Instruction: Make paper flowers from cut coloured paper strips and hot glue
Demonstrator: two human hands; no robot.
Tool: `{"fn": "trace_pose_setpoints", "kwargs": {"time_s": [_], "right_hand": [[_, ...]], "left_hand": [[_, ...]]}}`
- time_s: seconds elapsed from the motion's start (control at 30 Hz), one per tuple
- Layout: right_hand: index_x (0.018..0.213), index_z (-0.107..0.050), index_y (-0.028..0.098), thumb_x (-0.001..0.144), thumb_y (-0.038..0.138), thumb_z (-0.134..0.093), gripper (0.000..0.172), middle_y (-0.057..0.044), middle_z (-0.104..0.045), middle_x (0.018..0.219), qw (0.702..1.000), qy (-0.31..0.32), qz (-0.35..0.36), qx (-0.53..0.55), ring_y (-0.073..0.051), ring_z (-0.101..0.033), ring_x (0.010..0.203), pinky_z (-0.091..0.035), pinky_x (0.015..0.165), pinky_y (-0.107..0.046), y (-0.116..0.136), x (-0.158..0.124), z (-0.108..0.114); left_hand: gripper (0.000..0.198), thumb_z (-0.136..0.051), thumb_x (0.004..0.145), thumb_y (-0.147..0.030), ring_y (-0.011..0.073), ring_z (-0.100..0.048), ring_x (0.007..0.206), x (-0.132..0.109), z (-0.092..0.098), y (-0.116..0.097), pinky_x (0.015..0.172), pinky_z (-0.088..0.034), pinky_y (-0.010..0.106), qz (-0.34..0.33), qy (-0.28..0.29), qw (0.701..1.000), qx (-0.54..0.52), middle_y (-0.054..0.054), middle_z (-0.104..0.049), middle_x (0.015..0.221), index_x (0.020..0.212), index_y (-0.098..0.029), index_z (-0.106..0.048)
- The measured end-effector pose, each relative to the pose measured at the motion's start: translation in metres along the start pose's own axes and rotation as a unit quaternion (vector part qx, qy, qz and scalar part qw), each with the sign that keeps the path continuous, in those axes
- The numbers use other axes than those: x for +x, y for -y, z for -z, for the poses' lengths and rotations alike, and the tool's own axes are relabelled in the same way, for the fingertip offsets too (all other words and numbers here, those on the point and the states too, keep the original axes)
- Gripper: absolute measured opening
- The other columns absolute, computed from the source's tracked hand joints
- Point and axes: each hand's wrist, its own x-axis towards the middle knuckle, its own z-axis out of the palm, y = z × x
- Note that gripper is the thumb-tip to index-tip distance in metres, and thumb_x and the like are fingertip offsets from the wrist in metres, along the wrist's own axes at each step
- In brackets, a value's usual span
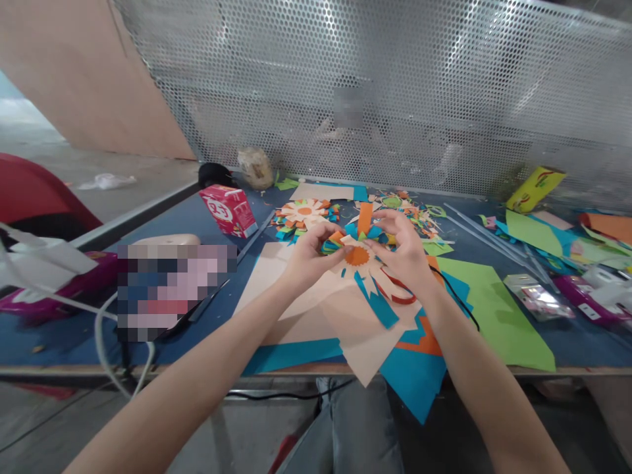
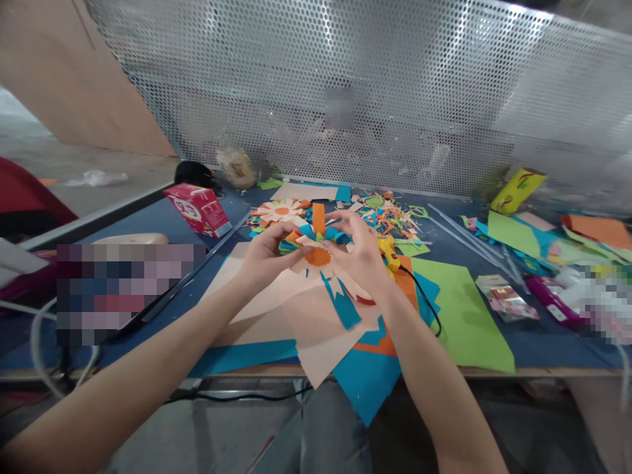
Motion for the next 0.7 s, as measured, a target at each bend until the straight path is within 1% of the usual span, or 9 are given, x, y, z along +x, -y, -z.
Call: {"fn": "trace_pose_setpoints", "kwargs": {"time_s": [0.27,0.33,0.37,0.43,0.5,0.57,0.6,0.63,0.7], "right_hand": [[0.102,-0.051,0.028,0.074,0.020,-0.064,0.032,-0.002,-0.061,0.107,1.000,0.008,-0.005,0.005,-0.017,-0.060,0.099,-0.049,0.086,-0.034,-0.002,0.000,0.000],[0.104,-0.050,0.028,0.076,0.022,-0.061,0.030,-0.002,-0.062,0.106,1.000,0.013,0.012,-0.008,-0.017,-0.061,0.097,-0.049,0.086,-0.036,-0.002,-0.001,0.001],[0.105,-0.050,0.028,0.077,0.022,-0.061,0.030,-0.002,-0.062,0.106,0.999,0.013,0.028,-0.025,-0.018,-0.060,0.097,-0.047,0.087,-0.037,-0.002,-0.002,0.002],[0.105,-0.050,0.029,0.078,0.024,-0.061,0.030,-0.003,-0.062,0.107,0.993,0.011,0.076,-0.086,-0.020,-0.058,0.101,-0.042,0.093,-0.042,0.001,-0.003,0.005],[0.105,-0.052,0.029,0.077,0.024,-0.062,0.030,-0.003,-0.060,0.112,0.978,0.008,0.131,-0.165,-0.023,-0.052,0.109,-0.035,0.099,-0.046,0.003,-0.003,0.008],[0.103,-0.054,0.031,0.076,0.023,-0.062,0.029,-0.002,-0.057,0.117,0.960,0.008,0.169,-0.223,-0.024,-0.048,0.113,-0.031,0.100,-0.047,0.004,-0.004,0.011],[0.102,-0.055,0.032,0.076,0.022,-0.061,0.028,-0.001,-0.056,0.118,0.954,0.006,0.178,-0.240,-0.025,-0.047,0.113,-0.030,0.100,-0.047,0.005,-0.004,0.012],[0.100,-0.056,0.033,0.076,0.022,-0.061,0.027,0.000,-0.055,0.119,0.950,0.005,0.183,-0.251,-0.025,-0.046,0.113,-0.030,0.100,-0.047,0.005,-0.005,0.013],[0.096,-0.058,0.034,0.077,0.022,-0.060,0.022,0.001,-0.054,0.119,0.946,0.009,0.189,-0.264,-0.024,-0.045,0.112,-0.030,0.098,-0.046,0.004,-0.006,0.014]], "left_hand": [[0.022,-0.067,0.065,-0.027,0.0101,-0.056,0.065,0.000,0.000,0.004,0.058,-0.046,0.021,-0.021,0.002,0.999,0.029,-0.001,-0.056,0.072,0.077,-0.018,-0.051],[0.018,-0.064,0.069,-0.026,0.0115,-0.058,0.069,-0.002,0.001,0.004,0.061,-0.047,0.023,-0.058,-0.002,0.996,0.065,0.000,-0.059,0.075,0.079,-0.018,-0.051],[0.015,-0.062,0.072,-0.025,0.0126,-0.059,0.073,-0.003,0.003,0.004,0.064,-0.048,0.024,-0.093,-0.008,0.991,0.095,0.002,-0.061,0.079,0.079,-0.018,-0.052],[0.007,-0.059,0.075,-0.021,0.0141,-0.061,0.080,-0.004,0.007,0.003,0.071,-0.048,0.027,-0.203,-0.017,0.963,0.178,0.004,-0.065,0.084,0.080,-0.019,-0.054],[0.007,-0.058,0.077,-0.017,0.0145,-0.062,0.083,-0.005,0.012,0.002,0.076,-0.047,0.029,-0.342,-0.012,0.905,0.252,0.003,-0.067,0.087,0.082,-0.021,-0.056],[0.013,-0.059,0.076,-0.014,0.0147,-0.063,0.084,-0.005,0.016,0.001,0.077,-0.046,0.031,-0.442,-0.004,0.849,0.289,0.001,-0.068,0.089,0.084,-0.024,-0.057],[0.015,-0.060,0.076,-0.013,0.0148,-0.063,0.085,-0.005,0.017,0.000,0.077,-0.046,0.031,-0.470,-0.005,0.832,0.296,0.001,-0.068,0.090,0.085,-0.024,-0.056],[0.017,-0.060,0.076,-0.012,0.0150,-0.063,0.086,-0.005,0.018,0.000,0.078,-0.046,0.031,-0.482,-0.008,0.822,0.302,0.001,-0.067,0.091,0.086,-0.025,-0.056],[0.017,-0.059,0.077,-0.012,0.0151,-0.063,0.087,-0.005,0.019,0.000,0.078,-0.045,0.032,-0.485,-0.012,0.817,0.311,0.001,-0.067,0.090,0.087,-0.024,-0.056]]}}
